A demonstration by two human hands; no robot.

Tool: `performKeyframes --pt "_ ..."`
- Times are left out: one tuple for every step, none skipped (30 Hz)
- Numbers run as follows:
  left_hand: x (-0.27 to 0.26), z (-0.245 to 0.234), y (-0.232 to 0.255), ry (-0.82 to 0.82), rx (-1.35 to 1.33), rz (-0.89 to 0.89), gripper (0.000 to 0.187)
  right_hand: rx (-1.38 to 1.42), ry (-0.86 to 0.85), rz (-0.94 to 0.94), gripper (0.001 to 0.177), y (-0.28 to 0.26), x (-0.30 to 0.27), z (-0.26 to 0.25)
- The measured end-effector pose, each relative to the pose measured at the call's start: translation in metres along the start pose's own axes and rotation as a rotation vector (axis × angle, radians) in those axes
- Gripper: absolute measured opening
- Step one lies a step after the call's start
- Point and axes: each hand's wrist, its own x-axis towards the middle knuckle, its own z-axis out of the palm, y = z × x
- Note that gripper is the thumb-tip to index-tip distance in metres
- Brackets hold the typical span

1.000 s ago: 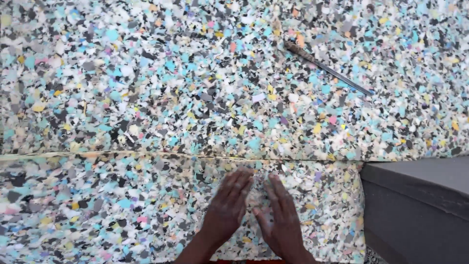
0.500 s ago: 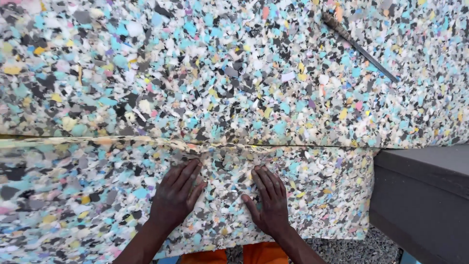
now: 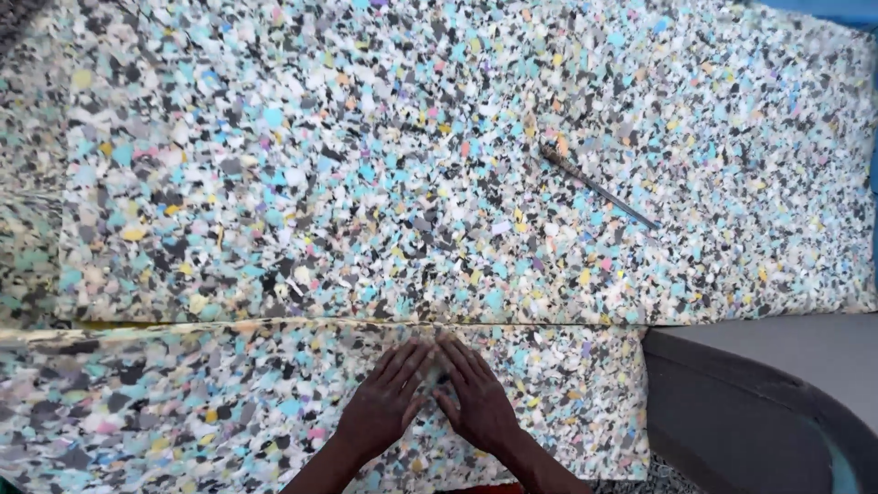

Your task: Cutting a thick sheet of bonded foam with a manual saw and peeling back the cut section.

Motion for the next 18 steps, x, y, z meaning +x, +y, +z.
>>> performKeyframes --pt "-0.002 0.012 0.000 0.000 0.069 -0.024 0.068 0.017 0.011 -0.009 0.064 0.003 -0.001 0.009" --pt "-0.003 0.025 -0.002 0.000 0.139 -0.046 0.077 0.034 0.022 -0.018 0.065 0.008 0.000 0.019" --pt "-0.011 0.037 -0.006 -0.021 0.118 -0.053 0.077 0.047 0.002 0.001 0.065 0.009 -0.003 0.030" --pt "-0.019 0.049 -0.010 0.008 0.077 -0.050 0.075 0.052 0.036 -0.012 0.060 0.010 -0.006 0.039" --pt "-0.025 0.062 -0.008 0.042 0.024 -0.046 0.073 0.047 0.065 -0.017 0.056 0.011 -0.014 0.044" --pt "-0.022 0.072 0.000 0.025 -0.008 -0.053 0.073 0.050 0.039 0.009 0.056 0.014 -0.023 0.042" --pt "-0.021 0.072 -0.004 0.009 -0.009 -0.089 0.070 -0.001 0.038 0.026 0.054 0.013 -0.017 0.046" --pt "-0.020 0.068 -0.007 -0.006 -0.010 -0.126 0.067 -0.052 0.036 0.042 0.053 0.009 -0.010 0.046" --pt "-0.018 0.054 -0.008 0.017 0.013 -0.114 0.067 -0.065 0.062 0.023 0.053 0.006 -0.007 0.037" --pt "-0.015 0.039 -0.009 0.017 -0.031 -0.101 0.072 0.000 0.012 -0.007 0.057 0.003 -0.005 0.026" --pt "-0.011 0.031 -0.002 0.023 -0.091 -0.089 0.078 0.051 -0.050 -0.032 0.062 0.004 -0.010 0.012" --pt "0.000 0.028 -0.006 0.053 -0.082 -0.077 0.078 0.025 -0.036 -0.047 0.062 0.013 -0.006 0.003" --pt "-0.003 0.022 -0.006 0.039 0.070 -0.103 0.086 -0.059 -0.030 -0.007 0.068 0.013 -0.010 0.000" --pt "-0.007 0.018 -0.005 0.025 0.223 -0.129 0.095 -0.142 -0.023 0.034 0.073 0.015 -0.015 -0.001" --pt "-0.008 0.015 -0.009 0.010 0.211 -0.133 0.095 -0.133 -0.036 0.045 0.073 0.021 -0.014 0.000" --pt "-0.008 0.013 -0.013 0.005 0.234 -0.101 0.093 -0.173 -0.043 0.014 0.071 0.028 -0.013 0.001" --pt "-0.004 0.014 -0.016 0.010 0.256 -0.069 0.091 -0.221 -0.049 -0.021 0.068 0.040 -0.010 0.000" --pt "-0.008 0.016 -0.014 0.005 0.243 -0.072 0.091 -0.221 -0.062 -0.014 0.068 0.041 -0.014 0.003"
